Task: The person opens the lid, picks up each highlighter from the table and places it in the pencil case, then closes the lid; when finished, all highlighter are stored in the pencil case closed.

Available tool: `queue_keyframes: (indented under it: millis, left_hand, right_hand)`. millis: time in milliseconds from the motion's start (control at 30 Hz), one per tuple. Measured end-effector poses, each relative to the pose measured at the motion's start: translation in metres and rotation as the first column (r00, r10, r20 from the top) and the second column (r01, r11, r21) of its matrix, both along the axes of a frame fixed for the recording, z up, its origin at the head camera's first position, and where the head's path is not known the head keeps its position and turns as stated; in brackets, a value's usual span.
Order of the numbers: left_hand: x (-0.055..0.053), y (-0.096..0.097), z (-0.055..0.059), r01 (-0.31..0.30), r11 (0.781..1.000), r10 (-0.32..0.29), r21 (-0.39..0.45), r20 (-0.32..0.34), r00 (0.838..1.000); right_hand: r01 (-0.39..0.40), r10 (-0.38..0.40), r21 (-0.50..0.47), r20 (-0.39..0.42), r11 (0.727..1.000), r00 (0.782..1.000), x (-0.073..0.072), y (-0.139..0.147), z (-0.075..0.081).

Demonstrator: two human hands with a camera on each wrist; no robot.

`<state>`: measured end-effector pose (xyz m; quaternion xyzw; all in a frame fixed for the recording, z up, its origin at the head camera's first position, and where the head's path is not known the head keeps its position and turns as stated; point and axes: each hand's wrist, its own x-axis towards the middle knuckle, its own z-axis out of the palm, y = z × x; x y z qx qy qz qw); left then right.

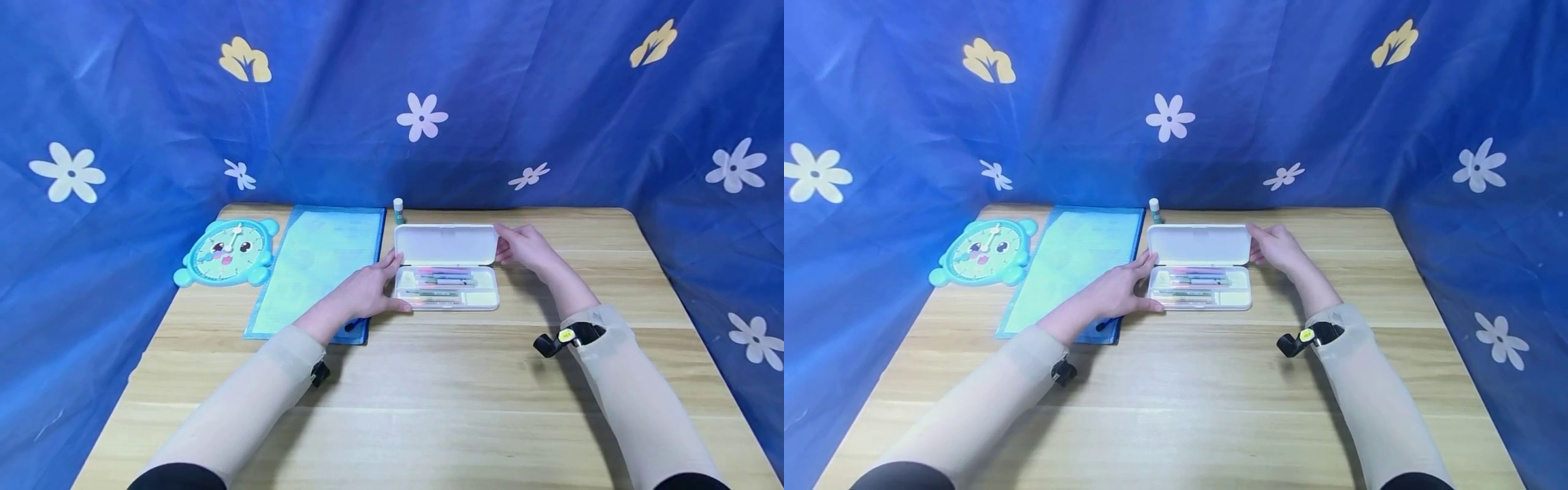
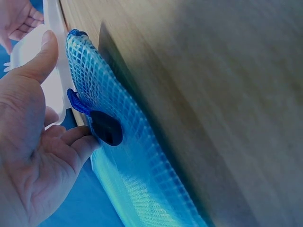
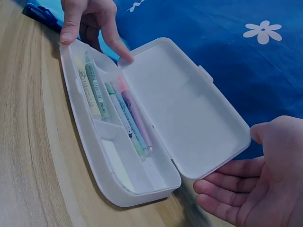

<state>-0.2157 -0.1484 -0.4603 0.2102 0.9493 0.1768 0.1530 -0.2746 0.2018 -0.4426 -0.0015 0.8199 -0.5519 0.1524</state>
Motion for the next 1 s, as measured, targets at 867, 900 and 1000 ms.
queue_keyframes:
  millis: [867, 900, 1000]
  left_hand:
    - [0.0052, -0.0014, -0.0012, -0.013, 0.999, 0.015, 0.05, -0.034, 0.999]
    - [0.0055, -0.0017, -0.0017, -0.015, 0.998, 0.017, 0.063, -0.039, 0.999]
    - [0.0071, -0.0026, -0.0037, -0.025, 0.993, 0.032, 0.119, -0.054, 0.998]
  right_hand:
    - [0.06, -0.056, -0.046, 0.07, 0.997, 0.996, 0.0001, -0.0062, 0.0006]
    - [0.058, -0.055, -0.05, 0.066, 0.997, 0.996, 0.0011, -0.0062, 0.0002]
    - [0.061, -0.058, -0.064, 0.054, 0.996, 0.997, 0.0034, -0.0057, -0.0014]
